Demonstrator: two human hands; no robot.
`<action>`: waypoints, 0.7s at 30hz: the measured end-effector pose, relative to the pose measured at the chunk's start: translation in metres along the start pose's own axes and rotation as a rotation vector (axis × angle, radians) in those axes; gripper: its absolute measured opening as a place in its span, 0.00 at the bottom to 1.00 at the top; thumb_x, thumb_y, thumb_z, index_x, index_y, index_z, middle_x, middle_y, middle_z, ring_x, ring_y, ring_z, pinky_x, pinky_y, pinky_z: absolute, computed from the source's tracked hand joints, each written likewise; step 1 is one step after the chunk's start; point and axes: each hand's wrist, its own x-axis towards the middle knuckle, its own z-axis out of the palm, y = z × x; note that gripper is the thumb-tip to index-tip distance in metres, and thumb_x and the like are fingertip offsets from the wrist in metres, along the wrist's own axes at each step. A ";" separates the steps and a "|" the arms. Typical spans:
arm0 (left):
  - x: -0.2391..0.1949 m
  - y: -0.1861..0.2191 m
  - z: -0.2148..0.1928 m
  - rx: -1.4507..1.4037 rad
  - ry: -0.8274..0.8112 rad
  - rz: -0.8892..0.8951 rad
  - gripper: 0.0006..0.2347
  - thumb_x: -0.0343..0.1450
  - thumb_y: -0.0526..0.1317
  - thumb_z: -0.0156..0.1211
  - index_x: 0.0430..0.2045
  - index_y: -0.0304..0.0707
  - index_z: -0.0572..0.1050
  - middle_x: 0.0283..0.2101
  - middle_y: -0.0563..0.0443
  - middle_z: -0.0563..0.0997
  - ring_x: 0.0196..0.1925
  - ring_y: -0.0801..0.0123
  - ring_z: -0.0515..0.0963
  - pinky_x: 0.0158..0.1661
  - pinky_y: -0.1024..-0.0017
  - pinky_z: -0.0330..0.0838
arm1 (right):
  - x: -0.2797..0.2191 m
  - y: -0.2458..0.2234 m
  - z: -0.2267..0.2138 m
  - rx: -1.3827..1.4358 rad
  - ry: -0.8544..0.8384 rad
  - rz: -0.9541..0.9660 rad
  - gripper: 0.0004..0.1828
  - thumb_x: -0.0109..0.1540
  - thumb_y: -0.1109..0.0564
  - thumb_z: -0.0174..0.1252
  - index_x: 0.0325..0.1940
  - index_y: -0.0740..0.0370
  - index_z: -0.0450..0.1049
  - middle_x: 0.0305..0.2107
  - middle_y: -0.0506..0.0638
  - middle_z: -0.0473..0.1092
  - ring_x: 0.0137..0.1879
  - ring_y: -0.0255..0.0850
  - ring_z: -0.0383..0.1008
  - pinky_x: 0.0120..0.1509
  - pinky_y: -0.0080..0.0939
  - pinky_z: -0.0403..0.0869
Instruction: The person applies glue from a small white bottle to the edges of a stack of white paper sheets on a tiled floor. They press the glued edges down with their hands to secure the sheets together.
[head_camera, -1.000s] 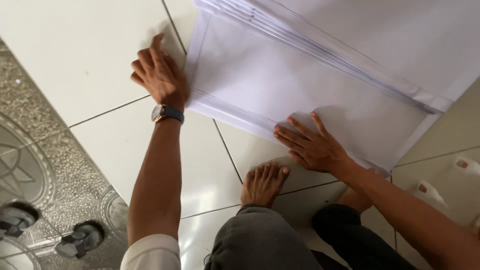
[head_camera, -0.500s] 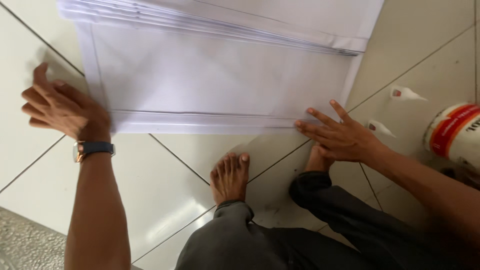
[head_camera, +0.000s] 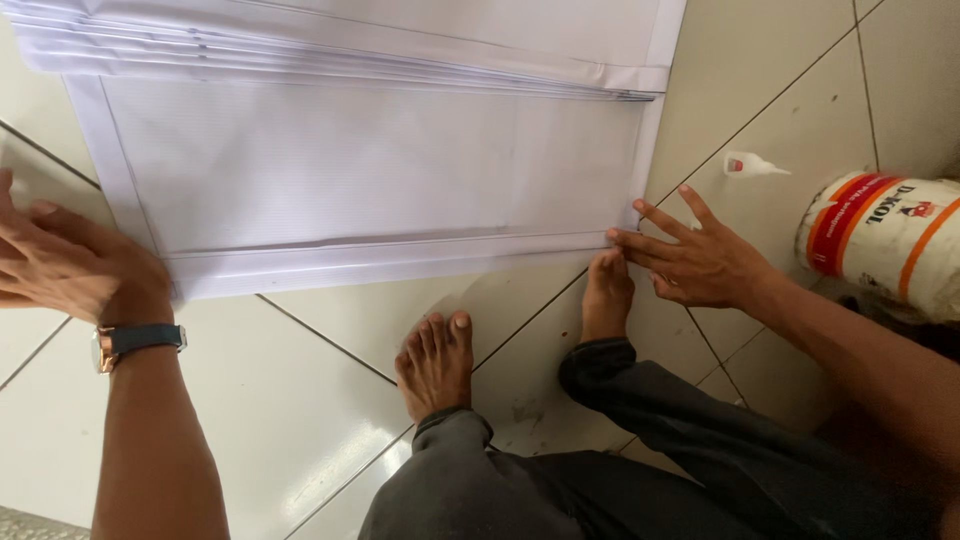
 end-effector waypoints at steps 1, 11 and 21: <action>0.003 0.002 0.000 -0.006 -0.001 0.001 0.14 0.80 0.35 0.40 0.55 0.42 0.74 0.41 0.43 0.80 0.37 0.51 0.69 0.40 0.58 0.56 | -0.003 0.000 -0.001 -0.002 -0.004 0.004 0.40 0.59 0.37 0.49 0.76 0.42 0.58 0.77 0.34 0.48 0.80 0.48 0.55 0.73 0.71 0.63; -0.025 -0.042 0.033 0.043 -0.119 -0.126 0.13 0.86 0.41 0.41 0.31 0.36 0.60 0.31 0.43 0.68 0.32 0.49 0.65 0.39 0.58 0.56 | -0.012 0.005 -0.003 -0.030 -0.034 -0.025 0.48 0.56 0.35 0.53 0.79 0.49 0.53 0.77 0.38 0.49 0.81 0.47 0.51 0.74 0.69 0.64; 0.001 0.011 -0.011 -0.248 0.058 0.192 0.18 0.87 0.34 0.38 0.44 0.19 0.79 0.40 0.33 0.74 0.39 0.47 0.69 0.42 0.56 0.64 | -0.006 -0.093 -0.041 1.503 -0.182 1.906 0.34 0.68 0.40 0.52 0.70 0.64 0.63 0.55 0.60 0.70 0.50 0.52 0.76 0.48 0.51 0.77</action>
